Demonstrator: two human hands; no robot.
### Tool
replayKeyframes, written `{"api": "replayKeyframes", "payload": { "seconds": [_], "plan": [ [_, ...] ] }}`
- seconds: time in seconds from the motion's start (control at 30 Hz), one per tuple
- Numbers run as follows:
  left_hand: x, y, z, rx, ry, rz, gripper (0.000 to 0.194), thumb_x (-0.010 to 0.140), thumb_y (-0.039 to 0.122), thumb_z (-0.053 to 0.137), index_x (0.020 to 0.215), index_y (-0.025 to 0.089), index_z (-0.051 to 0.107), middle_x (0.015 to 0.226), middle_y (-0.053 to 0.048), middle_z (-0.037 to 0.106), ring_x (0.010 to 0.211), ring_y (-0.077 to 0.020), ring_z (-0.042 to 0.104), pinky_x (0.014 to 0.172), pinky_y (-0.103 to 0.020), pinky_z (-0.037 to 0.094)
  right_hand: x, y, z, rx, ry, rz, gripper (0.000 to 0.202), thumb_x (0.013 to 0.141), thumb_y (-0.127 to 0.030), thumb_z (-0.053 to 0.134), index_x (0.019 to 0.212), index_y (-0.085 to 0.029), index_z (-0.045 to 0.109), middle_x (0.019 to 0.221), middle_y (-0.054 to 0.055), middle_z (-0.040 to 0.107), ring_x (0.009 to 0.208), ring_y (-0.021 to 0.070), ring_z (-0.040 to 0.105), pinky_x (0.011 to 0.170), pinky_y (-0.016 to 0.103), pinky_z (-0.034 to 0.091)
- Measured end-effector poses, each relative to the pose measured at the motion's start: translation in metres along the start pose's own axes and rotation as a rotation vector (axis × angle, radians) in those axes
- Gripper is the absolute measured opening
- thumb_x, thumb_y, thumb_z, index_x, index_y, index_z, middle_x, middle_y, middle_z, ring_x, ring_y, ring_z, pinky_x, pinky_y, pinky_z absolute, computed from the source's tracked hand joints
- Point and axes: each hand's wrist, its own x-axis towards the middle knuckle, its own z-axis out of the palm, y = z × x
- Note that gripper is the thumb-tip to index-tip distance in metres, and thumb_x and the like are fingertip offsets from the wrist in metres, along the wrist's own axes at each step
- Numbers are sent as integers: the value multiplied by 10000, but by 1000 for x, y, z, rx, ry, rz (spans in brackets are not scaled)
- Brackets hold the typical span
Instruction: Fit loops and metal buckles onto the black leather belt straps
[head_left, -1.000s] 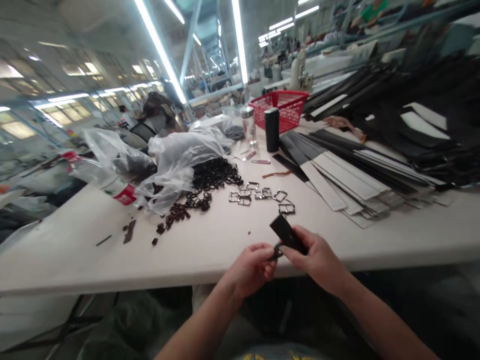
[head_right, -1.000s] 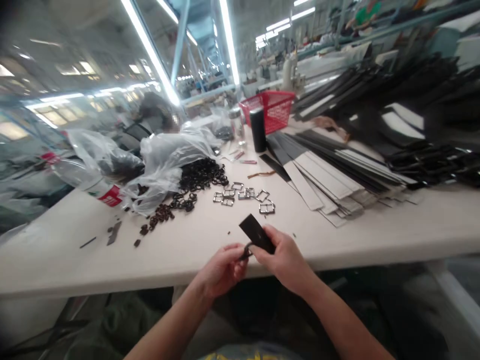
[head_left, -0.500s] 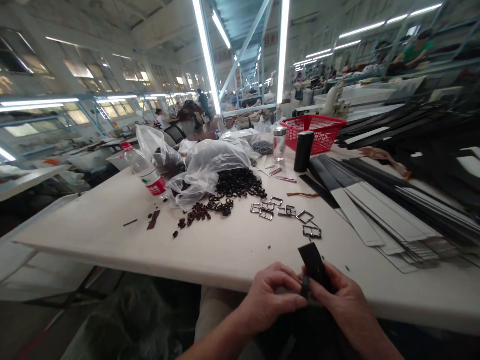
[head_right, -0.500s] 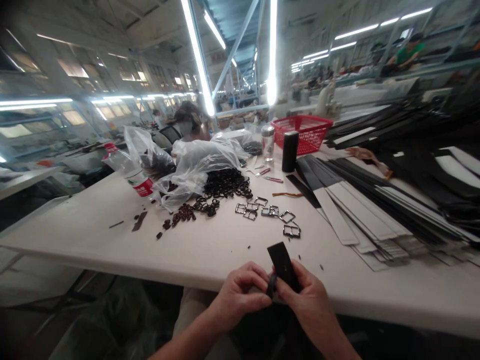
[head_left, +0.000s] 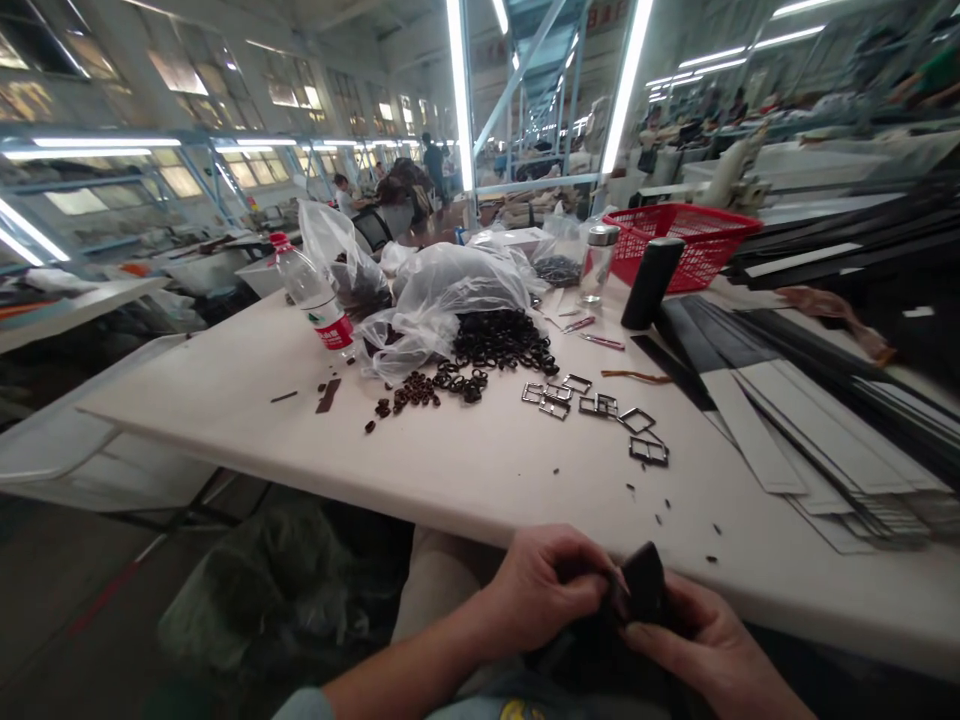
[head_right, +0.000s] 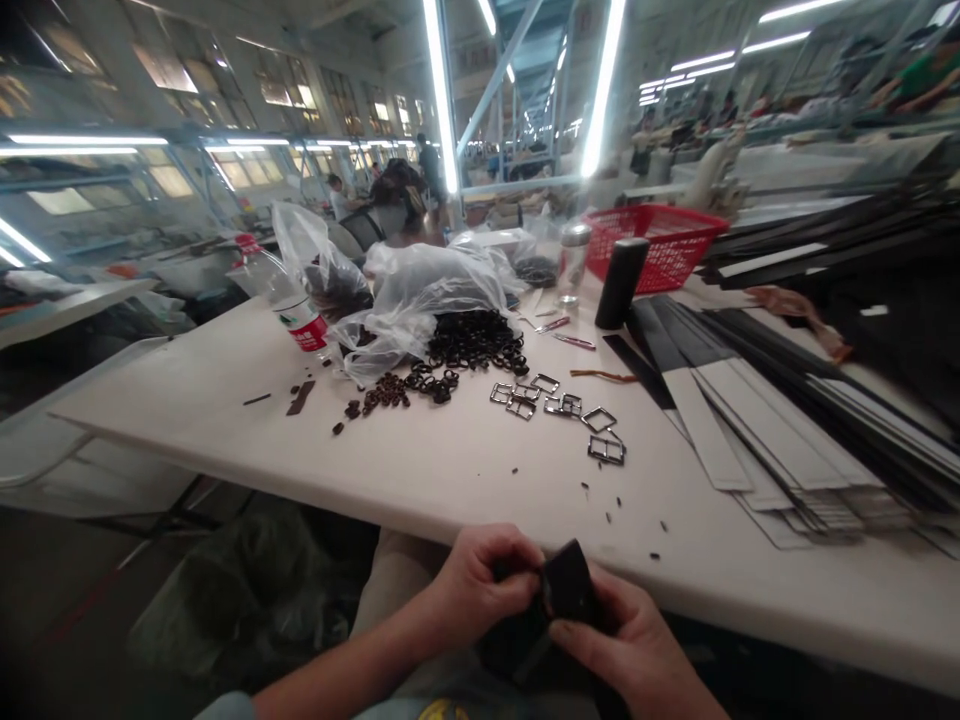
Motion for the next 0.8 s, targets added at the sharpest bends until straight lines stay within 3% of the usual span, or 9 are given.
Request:
{"api": "replayKeyframes", "payload": {
  "seconds": [0.2, 0.4, 0.53, 0.63, 0.8],
  "plan": [
    [-4, 1, -1, 260, 8, 44, 118, 697, 126, 619, 802, 157, 665, 645, 31, 596, 565, -89, 475, 523, -202, 356, -6, 0, -3, -207, -94, -83, 291, 764, -421, 754, 963, -209, 765, 899, 52, 765, 858, 269, 701, 764, 311, 576],
    [-5, -4, 0, 451, 118, 116, 87, 759, 181, 592, 836, 215, 614, 659, 31, 602, 582, -120, 510, 569, -240, 388, -7, -25, 25, -550, 272, -244, 184, 789, -399, 670, 813, -225, 726, 764, 29, 721, 708, 225, 633, 658, 311, 513],
    [-2, -11, 0, 556, 201, 150, 59, 783, 210, 595, 839, 227, 583, 639, 43, 578, 569, -122, 514, 582, -245, 392, 3, -19, 36, -733, 472, -369, 177, 783, -329, 624, 656, -229, 551, 628, 0, 599, 586, 166, 519, 574, 283, 404],
    [3, -18, 0, 611, 213, 141, 65, 801, 215, 588, 863, 230, 573, 648, 48, 573, 568, -119, 514, 582, -240, 386, 8, -9, 38, -837, 558, -454, 236, 802, -291, 604, 639, -238, 442, 621, -11, 547, 567, 149, 473, 560, 279, 347],
    [9, -23, 0, 626, 182, 119, 112, 829, 215, 570, 937, 231, 594, 614, 65, 559, 538, -113, 496, 564, -232, 364, 9, 0, 40, -954, 603, -554, 199, 846, -241, 563, 687, -239, 442, 632, -15, 528, 570, 154, 467, 564, 283, 323]
  ]
}}
